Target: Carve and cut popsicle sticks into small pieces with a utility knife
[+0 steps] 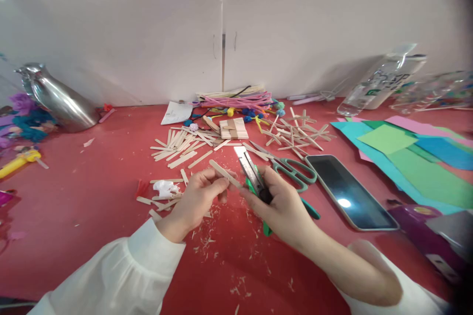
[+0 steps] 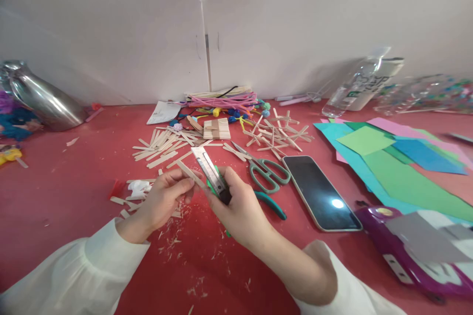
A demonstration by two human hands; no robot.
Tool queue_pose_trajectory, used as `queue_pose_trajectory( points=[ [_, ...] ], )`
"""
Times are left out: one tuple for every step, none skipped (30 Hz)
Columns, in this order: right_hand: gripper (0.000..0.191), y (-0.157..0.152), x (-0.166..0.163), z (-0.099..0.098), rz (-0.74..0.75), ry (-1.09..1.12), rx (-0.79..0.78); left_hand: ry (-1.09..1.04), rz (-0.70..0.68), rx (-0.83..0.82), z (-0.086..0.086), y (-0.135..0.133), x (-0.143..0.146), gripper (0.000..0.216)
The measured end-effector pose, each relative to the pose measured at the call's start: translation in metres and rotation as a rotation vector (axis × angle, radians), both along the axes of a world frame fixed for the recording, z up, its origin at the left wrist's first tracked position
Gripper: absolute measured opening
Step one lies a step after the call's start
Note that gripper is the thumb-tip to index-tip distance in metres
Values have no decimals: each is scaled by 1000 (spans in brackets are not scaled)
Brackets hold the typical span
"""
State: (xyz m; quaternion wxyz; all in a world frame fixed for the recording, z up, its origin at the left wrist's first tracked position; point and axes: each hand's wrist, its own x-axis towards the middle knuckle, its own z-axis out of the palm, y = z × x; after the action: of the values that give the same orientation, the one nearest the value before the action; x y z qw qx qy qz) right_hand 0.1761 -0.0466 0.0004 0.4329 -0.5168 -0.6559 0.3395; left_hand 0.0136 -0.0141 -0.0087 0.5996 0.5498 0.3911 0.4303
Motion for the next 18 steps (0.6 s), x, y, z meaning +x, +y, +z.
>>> queue_pose_trajectory(
  points=[
    [13,-1,0,0,3,5,4,-4,-1,-5,0,0,0,14],
    [13,-1,-1,0,3,8,8,-9,-1,-8,0,-1,0,13],
    [13,-2,-1,0,3,9,11,-15,-2,-9,1,-1,0,12],
    [12,-2,-2,0,5,9,14,-19,-5,-8,1,-2,1,12],
    [11,-3,-3,0,8,7,18,-21,-6,-7,1,-2,1,12],
    [10,-3,-4,-1,16,4,25,-25,-7,-6,1,-3,1,12],
    [9,-4,-5,-1,27,0,34,-29,-7,-9,1,-3,1,12],
    [8,-5,-6,-1,43,-4,40,-36,-10,-13,1,-3,2,12],
    [7,-5,-7,-2,59,-5,45,-46,-15,-16,0,-3,2,12],
    [7,-6,-7,-2,72,-3,46,-56,-23,-17,-1,-3,2,12],
    [7,-6,-7,-2,81,4,41,-62,-32,-14,-2,-4,2,12],
    [8,-7,-7,-1,85,16,29,-63,-39,-8,-3,-4,2,12],
    [9,-7,-7,-1,86,32,15,-61,-45,-1,-3,-4,2,12],
    [9,-7,-7,-1,85,49,-1,-58,-49,6,-4,-4,2,13],
    [10,-7,-7,0,85,64,-16,-54,-50,12,-5,-4,2,13],
    [10,-7,-7,0,85,77,-30,-50,-51,16,-5,-4,2,14],
    [10,-7,-7,1,86,86,-44,-47,-50,20,-5,-4,2,14],
    [10,-7,-7,1,87,93,-55,-45,-50,21,-5,-4,2,14]
  ],
)
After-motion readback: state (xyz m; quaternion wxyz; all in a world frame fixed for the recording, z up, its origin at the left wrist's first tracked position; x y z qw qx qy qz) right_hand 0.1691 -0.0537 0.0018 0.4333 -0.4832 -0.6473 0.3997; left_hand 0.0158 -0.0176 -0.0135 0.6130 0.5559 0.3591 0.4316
